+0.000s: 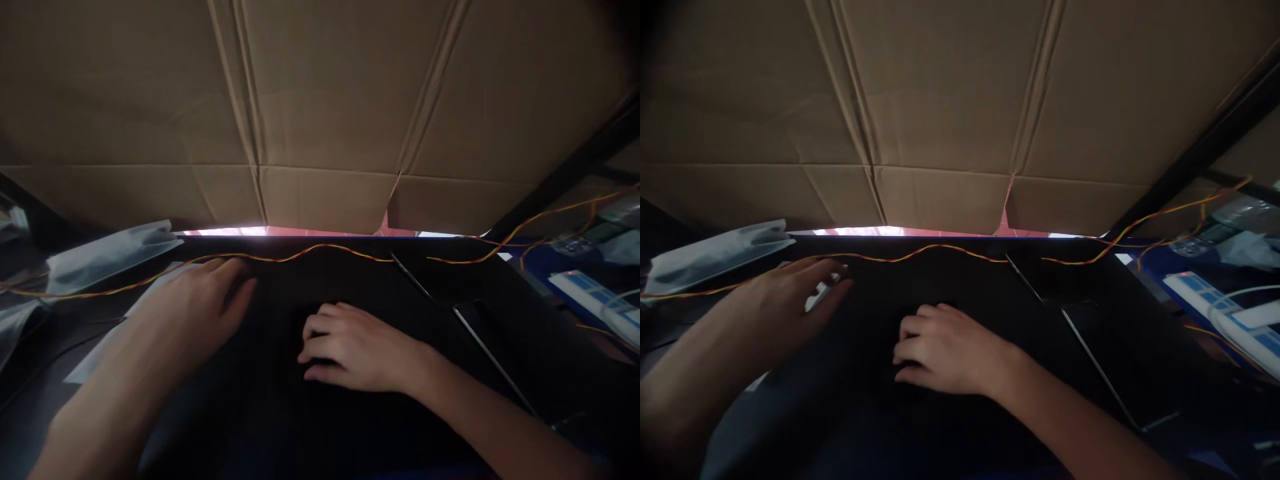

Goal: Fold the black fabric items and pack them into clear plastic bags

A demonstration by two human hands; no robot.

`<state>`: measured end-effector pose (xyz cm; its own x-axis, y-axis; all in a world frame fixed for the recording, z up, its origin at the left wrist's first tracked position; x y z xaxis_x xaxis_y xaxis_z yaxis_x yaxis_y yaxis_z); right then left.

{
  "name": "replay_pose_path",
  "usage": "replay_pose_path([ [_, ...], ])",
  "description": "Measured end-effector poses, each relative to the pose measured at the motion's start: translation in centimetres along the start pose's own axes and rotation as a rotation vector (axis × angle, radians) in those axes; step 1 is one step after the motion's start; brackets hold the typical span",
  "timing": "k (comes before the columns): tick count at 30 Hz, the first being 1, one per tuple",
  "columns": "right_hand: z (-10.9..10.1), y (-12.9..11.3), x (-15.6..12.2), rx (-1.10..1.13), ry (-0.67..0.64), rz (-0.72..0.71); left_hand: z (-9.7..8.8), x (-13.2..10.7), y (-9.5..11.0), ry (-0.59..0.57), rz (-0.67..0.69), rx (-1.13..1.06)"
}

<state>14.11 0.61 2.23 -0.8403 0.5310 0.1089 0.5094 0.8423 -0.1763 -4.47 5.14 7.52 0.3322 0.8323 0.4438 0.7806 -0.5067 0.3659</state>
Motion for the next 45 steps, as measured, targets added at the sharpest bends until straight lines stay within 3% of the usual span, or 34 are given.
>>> replay_pose_path([
  [3, 0.2, 3.5, -1.7, 0.218, -0.063, 0.101, 1.1, -2.7, -5.2, -0.282, -0.281, 0.451],
  [6, -1.0, 5.7, -2.9, 0.473, 0.03, 0.141, 2.2, -4.1, -8.2, -0.509, -0.503, 0.455],
  [10, -3.7, 8.5, -4.2, 0.621, 0.444, 0.264, 3.6, -2.3, -7.4, -0.576, -0.468, 0.369],
  [13, -4.6, 9.6, -5.1, 0.495, 0.617, 0.364, 5.1, -0.6, -3.6, -0.616, -0.321, 0.162],
  [17, -4.4, 7.9, -4.7, 0.246, 0.575, 0.279, 5.7, 2.0, 3.0, -0.487, -0.137, -0.245],
  [21, -3.4, 4.4, -3.7, -0.044, 0.534, 0.104, 6.9, 3.1, 5.7, -0.367, -0.11, -0.492],
  [25, -2.8, 3.2, -3.2, -0.154, 0.523, 0.068, 8.1, 2.6, 5.6, -0.362, -0.098, -0.713],
  [30, -2.4, 3.9, -3.2, -0.104, 0.36, 0.085, 3.6, 2.6, 3.7, -0.023, 0.187, -0.58],
  [32, -1.9, 4.1, -3.1, -0.081, 0.282, 0.095, 2.5, 2.5, 2.8, 0.043, 0.245, -0.554],
  [37, -1.5, 4.0, -2.9, -0.049, 0.234, 0.104, 3.5, 1.9, 3.3, 0.026, 0.416, -0.547],
  [41, -2.4, 3.7, -3.5, 0.122, 0.25, 0.112, 4.2, 1.8, 3.8, 0.016, 0.475, -0.501],
  [45, -1.1, 2.0, -3.7, 0.169, 0.09, 0.046, 3.8, 2.0, 3.5, -0.004, 0.461, -0.453],
])
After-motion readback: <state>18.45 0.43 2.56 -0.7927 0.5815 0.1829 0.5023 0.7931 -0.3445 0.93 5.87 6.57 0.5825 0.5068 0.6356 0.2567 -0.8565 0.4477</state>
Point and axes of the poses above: each hand's wrist, its own x-axis towards the middle knuckle, its own z-axis out of the palm, y = z × x, the point moved 8 cm from there along x, towards the middle knuckle, and after that the axes turned 14 degrees about -x, right-handed, at the moved point
